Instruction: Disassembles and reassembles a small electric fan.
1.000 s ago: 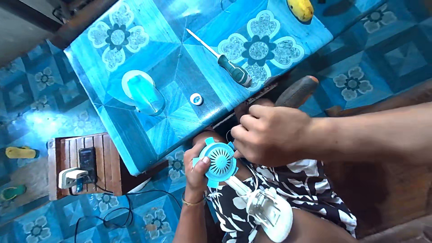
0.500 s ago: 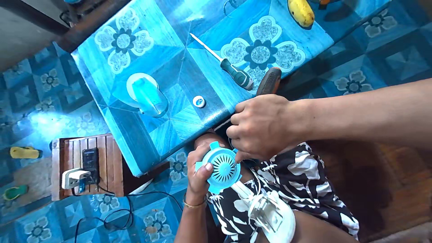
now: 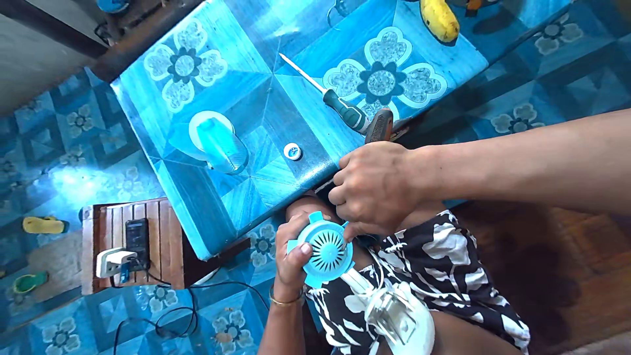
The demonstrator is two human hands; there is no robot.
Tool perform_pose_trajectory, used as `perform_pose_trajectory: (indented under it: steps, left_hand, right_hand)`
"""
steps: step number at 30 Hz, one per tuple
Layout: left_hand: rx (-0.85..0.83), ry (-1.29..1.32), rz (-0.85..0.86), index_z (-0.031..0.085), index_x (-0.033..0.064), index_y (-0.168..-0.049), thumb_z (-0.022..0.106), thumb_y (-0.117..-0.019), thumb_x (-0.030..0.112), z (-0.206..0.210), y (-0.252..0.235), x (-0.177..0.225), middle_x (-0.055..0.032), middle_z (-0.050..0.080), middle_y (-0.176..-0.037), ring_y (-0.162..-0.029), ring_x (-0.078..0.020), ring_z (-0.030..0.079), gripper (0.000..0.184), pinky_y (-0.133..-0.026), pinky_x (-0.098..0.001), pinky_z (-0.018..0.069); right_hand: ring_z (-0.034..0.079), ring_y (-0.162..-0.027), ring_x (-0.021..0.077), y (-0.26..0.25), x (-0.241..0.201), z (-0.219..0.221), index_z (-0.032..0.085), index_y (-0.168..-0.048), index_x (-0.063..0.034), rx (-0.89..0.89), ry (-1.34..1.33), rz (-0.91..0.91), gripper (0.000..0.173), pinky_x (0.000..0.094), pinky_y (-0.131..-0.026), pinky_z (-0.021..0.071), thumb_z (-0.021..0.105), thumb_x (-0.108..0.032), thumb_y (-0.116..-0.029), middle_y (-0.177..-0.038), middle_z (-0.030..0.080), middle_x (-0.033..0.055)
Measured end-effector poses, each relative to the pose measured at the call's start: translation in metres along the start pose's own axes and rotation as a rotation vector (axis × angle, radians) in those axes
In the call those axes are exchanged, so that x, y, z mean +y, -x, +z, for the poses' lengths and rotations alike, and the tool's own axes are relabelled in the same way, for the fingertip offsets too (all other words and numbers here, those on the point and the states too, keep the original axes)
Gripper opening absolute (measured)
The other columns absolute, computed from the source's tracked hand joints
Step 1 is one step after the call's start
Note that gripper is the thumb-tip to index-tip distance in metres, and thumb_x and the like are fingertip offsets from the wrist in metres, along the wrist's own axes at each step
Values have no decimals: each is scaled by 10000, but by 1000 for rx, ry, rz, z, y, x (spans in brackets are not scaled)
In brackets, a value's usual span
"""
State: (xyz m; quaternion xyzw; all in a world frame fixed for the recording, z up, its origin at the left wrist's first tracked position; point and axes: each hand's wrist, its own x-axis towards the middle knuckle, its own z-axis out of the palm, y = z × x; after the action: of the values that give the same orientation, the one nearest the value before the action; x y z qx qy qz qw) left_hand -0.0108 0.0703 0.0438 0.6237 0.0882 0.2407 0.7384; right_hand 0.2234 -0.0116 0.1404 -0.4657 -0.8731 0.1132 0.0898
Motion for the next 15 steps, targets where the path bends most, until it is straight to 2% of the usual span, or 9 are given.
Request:
perform_pose_trajectory:
  steps: [5, 10, 15]
  left_hand:
    - [-10, 17, 9, 756, 148, -1111, 576, -953, 517, 0, 0, -1, 67, 746, -1025, -962, -20, 688, 440, -862, -237, 567]
    - [-20, 40, 4, 754, 111, -1106, 584, -946, 535, -1, 1, -1, 30, 747, -1027, -961, -43, 688, 484, -866, -253, 566]
    - [-21, 17, 14, 760, 133, -1094, 571, -948, 538, -1, 0, -1, 55, 738, -999, -951, -23, 671, 470, -857, -231, 547]
  right_hand:
    - [585, -563, 169, -2, 3, 3, 623, -609, -136, 1, -20, -10, 524, 384, -536, 410, 600, -550, -930, -571, 539, -15]
    - [573, -541, 159, -3, 6, 9, 611, -600, -150, 54, -30, -37, 510, 380, -518, 401, 606, -551, -914, -554, 523, -25]
    - [572, -535, 161, -4, 8, 12, 601, -588, -145, 72, -52, -61, 516, 379, -513, 397, 606, -546, -913, -545, 518, -21]
